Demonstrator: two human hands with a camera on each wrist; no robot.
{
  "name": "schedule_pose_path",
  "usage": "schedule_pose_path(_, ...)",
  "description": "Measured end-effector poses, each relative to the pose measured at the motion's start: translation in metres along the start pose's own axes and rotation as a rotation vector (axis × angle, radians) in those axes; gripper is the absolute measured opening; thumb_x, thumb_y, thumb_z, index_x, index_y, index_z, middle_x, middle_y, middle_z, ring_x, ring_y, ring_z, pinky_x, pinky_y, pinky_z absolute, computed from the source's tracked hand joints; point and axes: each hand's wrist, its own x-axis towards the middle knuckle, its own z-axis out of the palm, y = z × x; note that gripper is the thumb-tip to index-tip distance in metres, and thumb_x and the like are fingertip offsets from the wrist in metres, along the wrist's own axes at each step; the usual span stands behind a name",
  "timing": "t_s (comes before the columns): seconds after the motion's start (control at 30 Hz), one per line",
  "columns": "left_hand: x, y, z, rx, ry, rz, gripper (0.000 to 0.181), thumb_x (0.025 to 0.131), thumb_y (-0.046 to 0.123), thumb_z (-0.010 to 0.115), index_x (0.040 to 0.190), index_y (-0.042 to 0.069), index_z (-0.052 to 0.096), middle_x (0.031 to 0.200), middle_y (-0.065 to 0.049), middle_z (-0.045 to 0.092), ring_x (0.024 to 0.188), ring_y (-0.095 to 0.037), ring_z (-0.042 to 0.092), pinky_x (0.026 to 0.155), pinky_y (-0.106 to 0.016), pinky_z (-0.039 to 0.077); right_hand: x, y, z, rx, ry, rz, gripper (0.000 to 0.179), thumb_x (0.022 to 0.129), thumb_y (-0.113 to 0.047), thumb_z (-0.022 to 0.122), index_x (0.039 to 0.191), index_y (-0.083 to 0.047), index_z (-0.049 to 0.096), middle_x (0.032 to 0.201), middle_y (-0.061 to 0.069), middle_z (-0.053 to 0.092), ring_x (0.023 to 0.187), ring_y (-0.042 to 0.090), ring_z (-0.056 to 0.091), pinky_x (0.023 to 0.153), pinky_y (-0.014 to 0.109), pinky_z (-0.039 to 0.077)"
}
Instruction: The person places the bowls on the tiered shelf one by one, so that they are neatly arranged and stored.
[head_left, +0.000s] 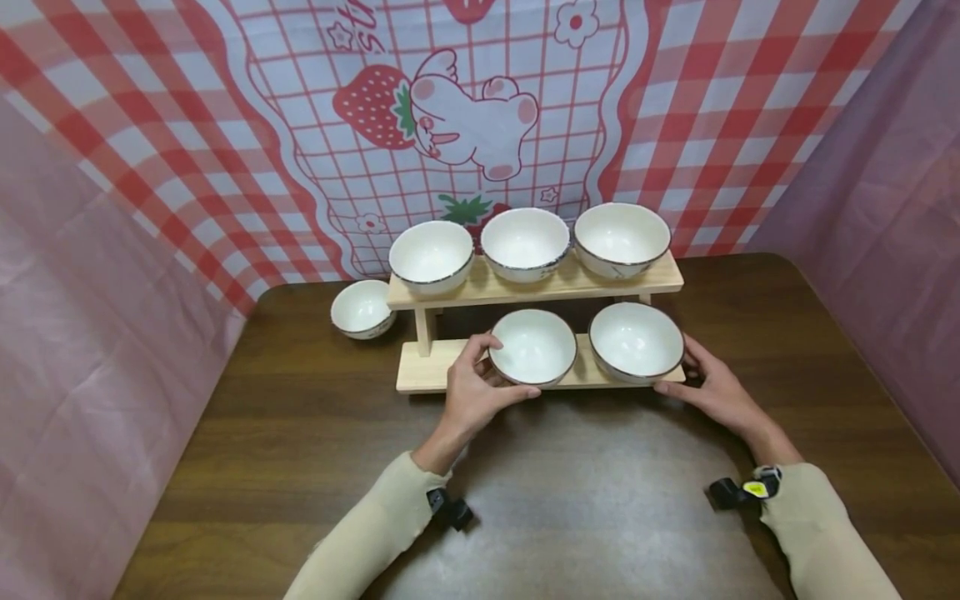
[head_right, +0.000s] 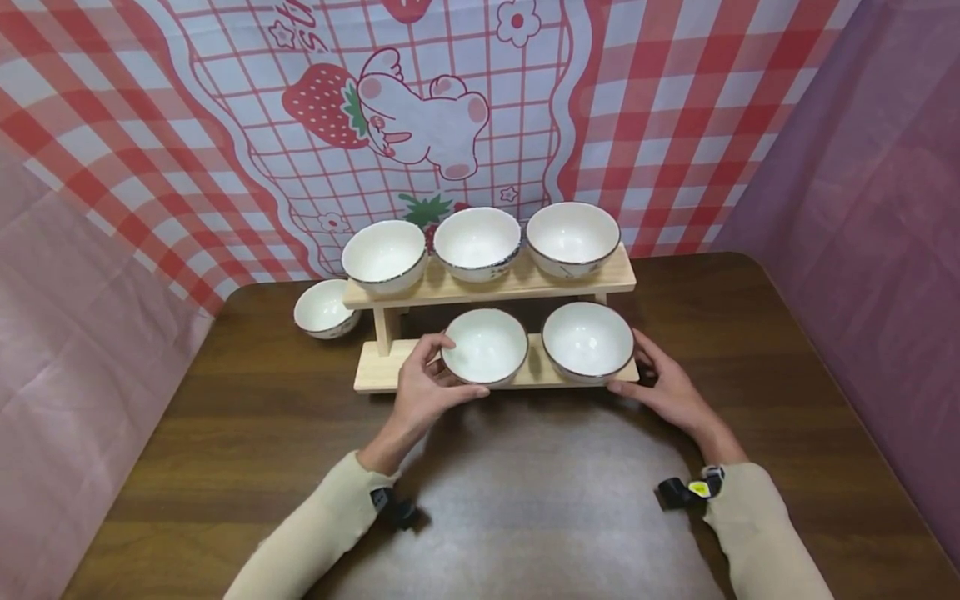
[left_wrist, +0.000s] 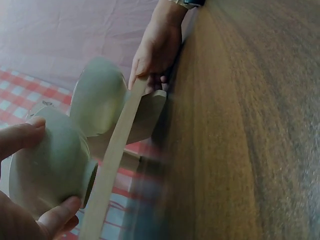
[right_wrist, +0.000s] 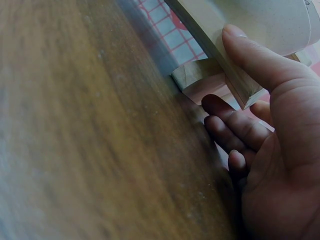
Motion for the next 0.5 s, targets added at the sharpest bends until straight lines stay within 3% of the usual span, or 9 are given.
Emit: schedule_pose_path(0.5, 0.0070, -0.0071, 0.0055, 0.026, -0.023, -0.017, 0.065, 0.062, 0.000, 0.092, 0.115, 0.004, 0.053, 0.140, -0.019, 0.057, 0.118, -0.039, 0.065, 0.096, -0.036, 0.057, 0.0002, 0.0017, 0.0000, -0.014, 0.004, 0.009, 0.089, 0.089, -0.019, 0.076, 0.159, -0.007, 0.023, 0.144, 0.028, 0.051, 0.102, -0.018, 0.047, 0.082, 0.006, 0.037)
